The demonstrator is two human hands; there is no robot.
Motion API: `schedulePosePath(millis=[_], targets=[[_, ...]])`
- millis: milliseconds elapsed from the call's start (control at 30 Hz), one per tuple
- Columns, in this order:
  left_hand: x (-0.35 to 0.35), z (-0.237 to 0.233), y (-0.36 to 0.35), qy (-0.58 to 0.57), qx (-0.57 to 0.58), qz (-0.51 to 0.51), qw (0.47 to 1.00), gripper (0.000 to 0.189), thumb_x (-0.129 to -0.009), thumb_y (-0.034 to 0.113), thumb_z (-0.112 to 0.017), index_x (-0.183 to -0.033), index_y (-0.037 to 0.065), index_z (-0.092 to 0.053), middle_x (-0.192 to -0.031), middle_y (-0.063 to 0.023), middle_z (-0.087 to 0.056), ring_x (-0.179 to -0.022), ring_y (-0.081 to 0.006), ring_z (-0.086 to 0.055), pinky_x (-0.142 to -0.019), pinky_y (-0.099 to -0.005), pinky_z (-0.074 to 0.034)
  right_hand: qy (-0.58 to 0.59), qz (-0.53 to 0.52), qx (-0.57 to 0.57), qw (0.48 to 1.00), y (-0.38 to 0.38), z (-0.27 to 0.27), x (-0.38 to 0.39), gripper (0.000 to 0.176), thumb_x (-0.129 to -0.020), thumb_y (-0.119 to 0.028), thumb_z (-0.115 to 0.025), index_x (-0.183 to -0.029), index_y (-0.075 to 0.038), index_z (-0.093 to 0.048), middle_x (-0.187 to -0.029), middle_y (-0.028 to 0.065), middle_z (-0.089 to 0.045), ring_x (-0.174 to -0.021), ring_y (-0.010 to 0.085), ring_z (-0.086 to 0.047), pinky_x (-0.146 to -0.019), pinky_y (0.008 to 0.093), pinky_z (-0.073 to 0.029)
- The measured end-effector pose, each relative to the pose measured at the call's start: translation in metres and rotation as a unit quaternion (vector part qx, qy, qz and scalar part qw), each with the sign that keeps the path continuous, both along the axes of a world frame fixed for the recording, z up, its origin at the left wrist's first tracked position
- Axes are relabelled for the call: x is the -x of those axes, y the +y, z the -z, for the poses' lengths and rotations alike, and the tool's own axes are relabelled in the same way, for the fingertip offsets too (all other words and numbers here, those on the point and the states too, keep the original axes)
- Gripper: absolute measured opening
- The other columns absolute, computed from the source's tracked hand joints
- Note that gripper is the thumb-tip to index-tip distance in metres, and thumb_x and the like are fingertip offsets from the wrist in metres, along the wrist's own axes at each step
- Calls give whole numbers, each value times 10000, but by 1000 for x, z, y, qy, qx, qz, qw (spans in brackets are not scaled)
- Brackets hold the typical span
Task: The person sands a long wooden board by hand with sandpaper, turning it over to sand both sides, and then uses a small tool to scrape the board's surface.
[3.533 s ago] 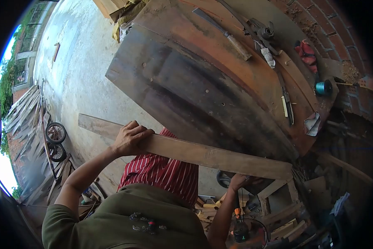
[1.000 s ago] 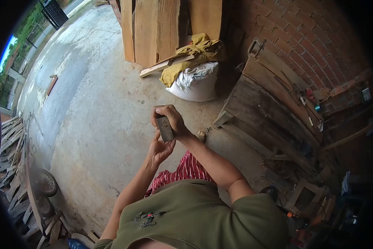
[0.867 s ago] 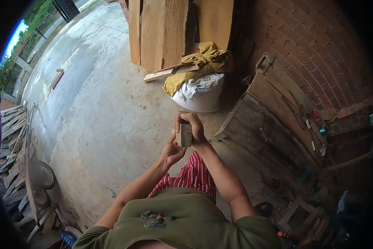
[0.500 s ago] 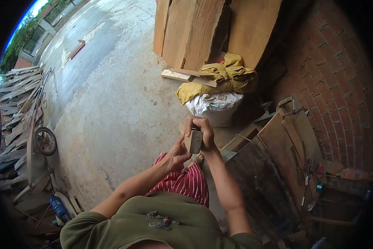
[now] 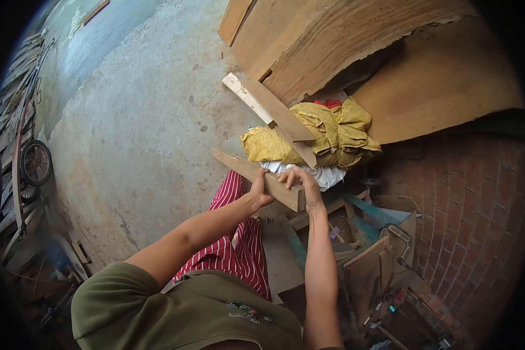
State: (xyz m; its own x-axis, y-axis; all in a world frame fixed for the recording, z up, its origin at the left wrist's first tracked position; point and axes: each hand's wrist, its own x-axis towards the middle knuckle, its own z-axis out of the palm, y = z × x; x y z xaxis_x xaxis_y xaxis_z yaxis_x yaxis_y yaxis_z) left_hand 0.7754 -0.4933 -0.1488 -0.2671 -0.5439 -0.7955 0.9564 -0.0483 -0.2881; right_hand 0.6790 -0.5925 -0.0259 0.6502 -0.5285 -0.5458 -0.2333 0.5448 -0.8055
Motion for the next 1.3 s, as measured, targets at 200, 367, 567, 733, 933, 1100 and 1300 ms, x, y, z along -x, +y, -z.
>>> schedulePosePath(millis=[200,367,567,733,933,1100,1300], targets=[[53,26,-78,0,-76,22,997,478,-904,348,-564,-1253,35,-469,-1218,-170,-574,-1127,-328,-597,-1004,-527,-481,413,-337,383,754,-98,-20,1,389,-988,-280,-523,-1050,85,-642,-1188,179,-648,-1072,278,-611,-968,368,-429],[92,57,-99,-20,-85,94,992,379,-963,334,-528,-1233,70,-497,-1144,-115,-618,-1010,-258,-649,-864,-427,-563,366,170,75,912,-89,76,-47,506,-963,-229,-568,-1319,98,-419,-1275,244,-524,-1242,340,-508,-1064,385,-379],[97,74,-105,-10,76,72,994,471,-1006,477,-439,-1364,173,-480,-1302,-69,-595,-1132,-169,-602,-915,-370,-528,251,509,-346,747,-108,167,-70,344,-946,-202,-605,-1152,38,-468,-1108,152,-547,-1050,265,-594,-1057,472,-440],[102,93,-109,66,62,60,994,615,-978,580,-421,-1417,149,-431,-1404,-136,-500,-1203,-232,-557,-966,-444,-494,151,399,-346,835,-130,177,-91,350,-915,-202,-661,-1135,20,-506,-1048,176,-610,-817,207,-658,-923,431,-575],[68,91,-103,54,126,250,959,730,-955,643,-400,-1459,116,-373,-1462,-171,-418,-1248,-284,-515,-998,-507,-460,116,359,-176,909,-119,63,-140,233,-919,-168,-633,-1005,41,-574,-769,114,-639,-687,177,-674,-727,382,-632],[32,69,-87,37,181,376,908,808,-939,686,-386,-1487,94,-334,-1500,-195,-363,-1279,-319,-488,-1019,-549,-436,128,301,-67,943,-71,-38,-93,180,-933,-150,-607,-942,29,-612,-765,110,-651,-614,148,-642,-645,348,-629],[-11,30,-30,63,28,-38,997,1110,-844,844,-293,-1508,-40,-194,-1551,-210,-286,-1393,-362,-371,-1093,-572,-359,137,247,57,958,7,-135,-15,208,-941,-137,-591,-882,59,-631,-787,121,-684,-600,151,-654,-597,294,-589]])
